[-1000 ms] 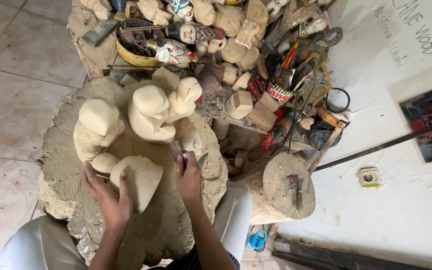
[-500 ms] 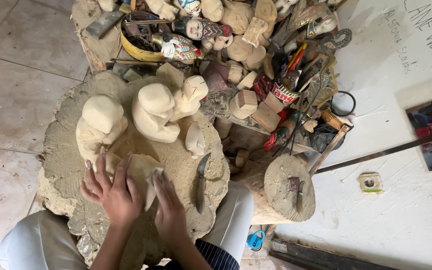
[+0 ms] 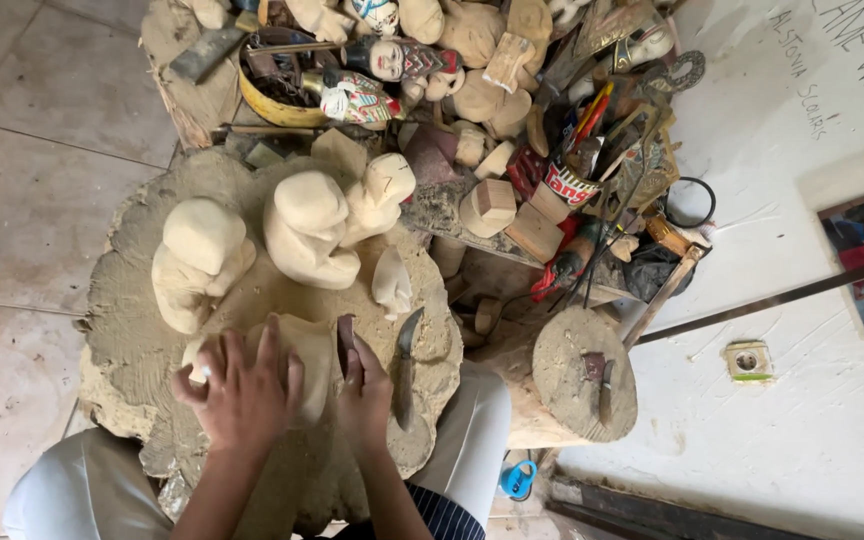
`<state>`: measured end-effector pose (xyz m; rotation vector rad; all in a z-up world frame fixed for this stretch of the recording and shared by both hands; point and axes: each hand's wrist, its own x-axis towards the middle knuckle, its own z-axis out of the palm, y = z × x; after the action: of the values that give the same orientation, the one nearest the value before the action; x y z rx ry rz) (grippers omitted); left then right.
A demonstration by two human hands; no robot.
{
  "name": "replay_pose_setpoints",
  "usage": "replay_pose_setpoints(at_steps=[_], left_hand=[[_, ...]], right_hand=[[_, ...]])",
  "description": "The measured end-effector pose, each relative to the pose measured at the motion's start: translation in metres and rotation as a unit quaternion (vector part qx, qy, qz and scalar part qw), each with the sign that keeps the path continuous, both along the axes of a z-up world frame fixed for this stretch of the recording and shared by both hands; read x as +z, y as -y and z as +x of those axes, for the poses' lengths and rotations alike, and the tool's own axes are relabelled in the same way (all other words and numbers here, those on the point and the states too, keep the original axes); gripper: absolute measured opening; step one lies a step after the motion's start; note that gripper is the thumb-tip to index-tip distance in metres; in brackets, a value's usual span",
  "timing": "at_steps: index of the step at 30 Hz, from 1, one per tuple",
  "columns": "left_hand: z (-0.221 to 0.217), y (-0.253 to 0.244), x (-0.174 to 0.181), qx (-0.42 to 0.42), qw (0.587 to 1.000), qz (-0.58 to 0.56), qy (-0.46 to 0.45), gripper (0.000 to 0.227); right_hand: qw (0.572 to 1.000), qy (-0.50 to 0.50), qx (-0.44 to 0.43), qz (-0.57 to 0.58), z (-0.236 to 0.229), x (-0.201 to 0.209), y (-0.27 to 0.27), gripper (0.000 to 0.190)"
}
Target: Sanding and scraping wooden figurines to smooth their surfaces
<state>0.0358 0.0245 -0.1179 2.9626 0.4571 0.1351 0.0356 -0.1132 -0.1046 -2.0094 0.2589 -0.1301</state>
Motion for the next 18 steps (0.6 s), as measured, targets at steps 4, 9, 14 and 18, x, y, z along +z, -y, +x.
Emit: replay_pose_setpoints(at_steps=[4,9,14,18], left_hand=[[0.014,-0.005,0.008,-0.077,0.996,0.002,-0.054,0.066],[0.024,-0.007,0.037,-0.09,0.982,-0.081,-0.144,0.061],[0.02,0.0,0.032,-0.066,0.989,-0.084,-0.103,0.057],[0.019,0.007,0.017,-0.059,0.995,-0.057,-0.057,0.059]], right_hand=[[0.996,0.036,0.076,0.033,-0.005,0.008,0.004,0.037],[0.987,0.105,0.101,-0.069,-0.037,0.007,-0.006,0.034],[0.97,0.162,0.123,-0.133,-0.014,0.019,-0.01,0.031],[0.987,0.082,0.122,-0.06,0.026,0.026,-0.009,0.051]])
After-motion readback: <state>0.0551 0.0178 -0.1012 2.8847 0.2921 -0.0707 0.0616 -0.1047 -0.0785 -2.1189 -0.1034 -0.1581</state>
